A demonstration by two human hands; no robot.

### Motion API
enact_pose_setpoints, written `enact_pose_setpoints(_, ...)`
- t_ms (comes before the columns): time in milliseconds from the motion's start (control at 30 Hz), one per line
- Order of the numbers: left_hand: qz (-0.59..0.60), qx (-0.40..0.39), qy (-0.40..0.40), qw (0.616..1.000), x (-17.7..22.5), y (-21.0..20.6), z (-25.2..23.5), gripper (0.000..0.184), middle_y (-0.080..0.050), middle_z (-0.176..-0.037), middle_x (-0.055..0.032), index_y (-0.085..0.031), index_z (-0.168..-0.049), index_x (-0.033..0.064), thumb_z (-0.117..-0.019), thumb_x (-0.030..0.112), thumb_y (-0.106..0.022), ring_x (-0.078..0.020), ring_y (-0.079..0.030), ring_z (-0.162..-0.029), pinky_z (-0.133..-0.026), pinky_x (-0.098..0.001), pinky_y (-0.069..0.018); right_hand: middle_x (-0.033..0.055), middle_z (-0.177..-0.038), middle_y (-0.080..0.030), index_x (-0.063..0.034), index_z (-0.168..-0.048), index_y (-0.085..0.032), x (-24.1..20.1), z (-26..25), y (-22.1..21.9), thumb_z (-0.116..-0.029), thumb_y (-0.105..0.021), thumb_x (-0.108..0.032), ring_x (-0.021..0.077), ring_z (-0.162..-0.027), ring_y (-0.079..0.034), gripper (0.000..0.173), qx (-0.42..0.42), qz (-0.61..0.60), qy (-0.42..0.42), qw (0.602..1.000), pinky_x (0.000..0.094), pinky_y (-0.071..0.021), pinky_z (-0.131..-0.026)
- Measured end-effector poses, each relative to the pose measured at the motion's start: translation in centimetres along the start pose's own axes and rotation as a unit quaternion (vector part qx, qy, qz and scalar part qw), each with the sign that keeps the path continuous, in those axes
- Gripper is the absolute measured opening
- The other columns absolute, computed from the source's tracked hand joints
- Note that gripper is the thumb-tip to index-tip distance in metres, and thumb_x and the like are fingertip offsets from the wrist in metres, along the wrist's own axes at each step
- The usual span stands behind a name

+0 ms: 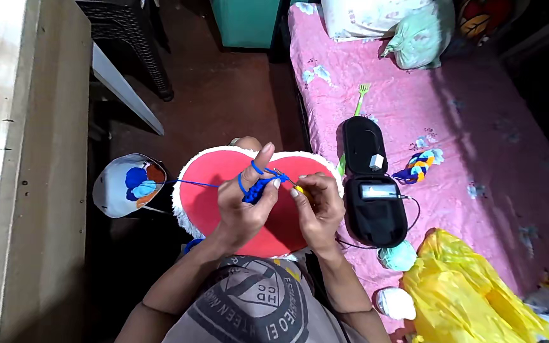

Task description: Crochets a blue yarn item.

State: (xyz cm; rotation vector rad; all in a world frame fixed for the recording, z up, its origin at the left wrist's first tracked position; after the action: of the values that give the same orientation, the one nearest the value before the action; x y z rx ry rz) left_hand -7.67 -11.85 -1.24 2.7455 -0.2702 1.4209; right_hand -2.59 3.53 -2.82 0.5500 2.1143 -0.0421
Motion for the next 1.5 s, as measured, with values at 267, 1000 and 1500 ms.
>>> enact_pose_setpoints(267,0.012,-0.045,0.048,0.998,-0.2,0.9,-1.2,0.074,-0.072,-0.09,0.0014,-0.044,-0.153,0.0023,-0.083,-0.007,-0.065,-0.0016,-0.066,-0.076,-0.07,-0.0165,-0.0566,0.0081,-0.083,-0.063,0.0037,-0.09,-0.064,-0.5,-0.3,0.5,-0.0925,-0.065,-0.003,0.0021,-0.075,-0.061,0.007,-0.027,0.099,0.061,0.993,0.0114,-0.0514,-0.068)
enact_pose_setpoints(1000,-0.043,-0.021,-0.019,0.999,-0.5,-0.8,0.7,0.053,-0.074,-0.094,-0.0034,-0.053,-0.144,0.0121,-0.0933,0.002,-0.064,-0.0044,-0.069,-0.082,-0.073,-0.0201,-0.0579,0.0008,-0.088,-0.07,-0.0074,-0.101,-0.067,2.6,-0.5,-1.3,-0.0894,-0.066,0.002,-0.0035,-0.057,-0.052,0.015,-0.116,-0.336,-0.26,0.898,0.0133,-0.0422,-0.051)
enact_pose_setpoints(1500,0.023,-0.039,0.045,0.998,-0.6,-0.2,-0.7,0.054,-0.071,-0.087,0.0006,-0.064,-0.135,0.0019,-0.0823,-0.007,-0.062,0.0015,-0.062,-0.069,-0.064,-0.0137,-0.0531,0.0114,-0.083,-0.062,0.0038,-0.09,-0.066,-1.0,0.1,0.7,-0.0917,-0.063,-0.001,0.0065,-0.071,-0.06,0.006,-0.019,0.138,0.112,0.984,0.0136,-0.0513,-0.064)
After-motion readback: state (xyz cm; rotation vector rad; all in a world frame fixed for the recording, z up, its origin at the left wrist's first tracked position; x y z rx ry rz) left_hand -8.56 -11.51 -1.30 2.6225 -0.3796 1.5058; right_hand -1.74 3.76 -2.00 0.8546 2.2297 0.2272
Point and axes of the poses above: each hand's wrist, its own z-axis away from the middle knuckle, its own y-axis out of the back of the hand, x = y × z, the point moved 8 cm from there along -z, towards the middle knuckle
